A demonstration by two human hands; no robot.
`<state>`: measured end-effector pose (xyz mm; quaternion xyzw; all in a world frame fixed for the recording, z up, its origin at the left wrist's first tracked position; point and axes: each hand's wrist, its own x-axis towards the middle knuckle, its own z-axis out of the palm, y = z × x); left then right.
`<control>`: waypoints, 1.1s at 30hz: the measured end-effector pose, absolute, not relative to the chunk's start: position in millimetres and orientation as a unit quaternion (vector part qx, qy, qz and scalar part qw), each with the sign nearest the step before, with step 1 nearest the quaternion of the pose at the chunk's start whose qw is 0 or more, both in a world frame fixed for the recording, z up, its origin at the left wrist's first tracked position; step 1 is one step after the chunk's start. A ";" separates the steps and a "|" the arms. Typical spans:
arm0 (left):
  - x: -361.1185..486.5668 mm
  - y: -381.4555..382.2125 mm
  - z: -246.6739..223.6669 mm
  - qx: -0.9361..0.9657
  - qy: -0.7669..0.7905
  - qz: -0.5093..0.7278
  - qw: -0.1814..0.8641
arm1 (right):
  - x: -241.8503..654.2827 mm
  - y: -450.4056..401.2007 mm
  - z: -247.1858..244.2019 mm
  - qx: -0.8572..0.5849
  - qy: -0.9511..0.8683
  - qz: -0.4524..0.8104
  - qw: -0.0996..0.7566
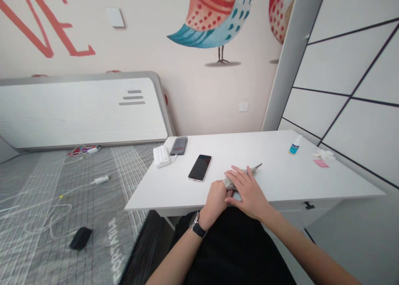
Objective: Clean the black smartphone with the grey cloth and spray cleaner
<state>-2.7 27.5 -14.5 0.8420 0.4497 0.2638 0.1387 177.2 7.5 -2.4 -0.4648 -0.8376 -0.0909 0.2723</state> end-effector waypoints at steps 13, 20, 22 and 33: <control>-4.7 20.7 -4.7 0.842 0.468 0.219 0.155 | 159.1 9.0 -1.0 -0.487 -0.811 -0.091 0.311; -84.5 48.9 71.4 0.835 0.414 0.245 0.266 | 159.8 16.7 -8.1 -0.480 -0.808 -0.103 0.327; -115.3 90.8 96.5 0.787 0.513 0.292 0.177 | 157.1 17.9 -8.2 -0.481 -0.805 -0.101 0.332; -170.9 239.3 84.9 0.764 0.607 0.214 0.045 | 159.2 18.9 -14.5 -0.472 -0.809 -0.100 0.337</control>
